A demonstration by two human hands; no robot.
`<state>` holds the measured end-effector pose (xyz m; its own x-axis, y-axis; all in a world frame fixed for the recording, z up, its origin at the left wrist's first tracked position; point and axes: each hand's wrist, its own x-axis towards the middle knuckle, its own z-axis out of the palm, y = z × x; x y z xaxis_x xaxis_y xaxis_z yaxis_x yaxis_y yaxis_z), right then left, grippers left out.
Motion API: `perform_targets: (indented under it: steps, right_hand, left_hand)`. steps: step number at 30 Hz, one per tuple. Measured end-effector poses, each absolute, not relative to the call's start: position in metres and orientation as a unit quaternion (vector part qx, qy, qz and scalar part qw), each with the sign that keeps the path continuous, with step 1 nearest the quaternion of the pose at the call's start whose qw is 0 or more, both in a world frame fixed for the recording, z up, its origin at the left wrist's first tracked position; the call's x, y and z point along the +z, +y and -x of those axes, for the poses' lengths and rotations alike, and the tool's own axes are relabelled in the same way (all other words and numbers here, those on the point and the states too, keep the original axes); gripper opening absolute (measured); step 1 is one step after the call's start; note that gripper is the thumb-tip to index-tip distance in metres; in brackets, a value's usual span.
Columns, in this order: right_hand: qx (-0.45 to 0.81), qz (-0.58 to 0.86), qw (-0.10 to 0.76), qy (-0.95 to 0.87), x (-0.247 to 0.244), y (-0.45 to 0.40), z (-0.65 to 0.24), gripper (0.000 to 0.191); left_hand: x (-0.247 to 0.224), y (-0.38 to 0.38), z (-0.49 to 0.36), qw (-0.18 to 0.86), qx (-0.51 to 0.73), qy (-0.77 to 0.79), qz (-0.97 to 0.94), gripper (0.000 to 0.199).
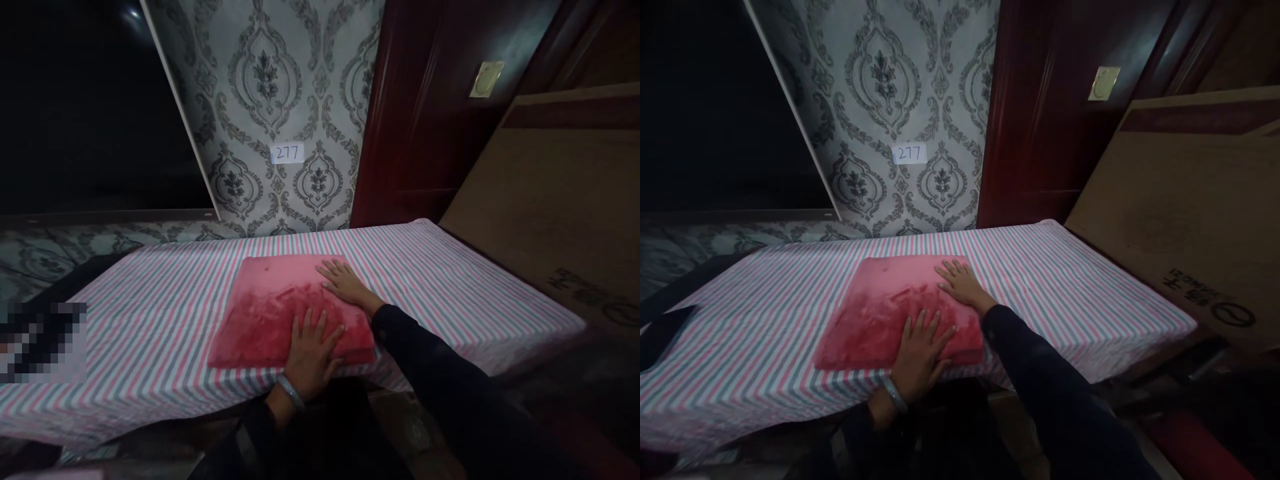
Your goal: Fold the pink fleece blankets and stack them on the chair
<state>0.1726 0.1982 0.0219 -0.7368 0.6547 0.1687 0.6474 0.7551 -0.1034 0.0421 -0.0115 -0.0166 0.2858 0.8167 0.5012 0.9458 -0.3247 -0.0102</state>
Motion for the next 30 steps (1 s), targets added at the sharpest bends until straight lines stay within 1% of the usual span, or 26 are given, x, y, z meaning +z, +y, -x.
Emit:
perform_targets:
  steps: [6, 10, 13, 15, 17, 19, 22, 24, 26, 28, 30]
  right_hand:
    - [0.090, 0.430, 0.102, -0.892, 0.020, 0.237, -0.165, 0.055]
    - [0.139, 0.485, 0.116, -0.856, 0.019, 0.249, -0.172, 0.056]
    - [0.142, 0.526, 0.120, -0.830, 0.026, 0.250, -0.184, 0.059]
    - [0.127, 0.539, 0.140, -0.821, 0.033, 0.241, -0.191, 0.060]
    - [0.099, 0.499, 0.168, -0.845, 0.041, 0.224, -0.194, 0.060]
    - [0.087, 0.404, 0.176, -0.893, 0.048, 0.197, -0.192, 0.057]
    - [0.118, 0.259, 0.140, -0.948, 0.055, 0.152, -0.178, 0.054]
    - [0.136, 0.196, 0.120, -0.964, 0.058, 0.128, -0.167, 0.052]
    - [0.138, 0.150, 0.098, -0.974, 0.059, 0.114, -0.154, 0.051]
    - [0.129, 0.115, 0.065, -0.983, 0.055, 0.110, -0.143, 0.051]
    - [0.115, 0.091, 0.030, -0.989, 0.047, 0.115, -0.135, 0.051]
  left_hand:
    - [-0.017, -0.011, -0.044, 0.149, -0.208, -0.564, 0.785, 0.072]
    - [-0.016, -0.013, -0.044, 0.134, -0.204, -0.564, 0.789, 0.068]
    - [-0.016, -0.013, -0.044, 0.124, -0.205, -0.564, 0.790, 0.067]
    - [-0.015, -0.012, -0.045, 0.119, -0.209, -0.565, 0.789, 0.068]
    - [-0.014, -0.010, -0.046, 0.117, -0.214, -0.564, 0.789, 0.068]
    - [-0.009, -0.011, -0.048, 0.118, -0.217, -0.558, 0.793, 0.066]
    - [0.004, -0.022, -0.044, 0.122, -0.222, -0.546, 0.798, 0.060]
    - [0.010, -0.035, -0.038, 0.131, -0.232, -0.555, 0.788, 0.051]
    - [0.012, -0.047, -0.028, 0.141, -0.233, -0.581, 0.767, 0.046]
    - [0.006, -0.056, -0.018, 0.144, -0.217, -0.609, 0.749, 0.053]
    - [-0.004, -0.060, -0.011, 0.140, -0.195, -0.625, 0.743, 0.068]
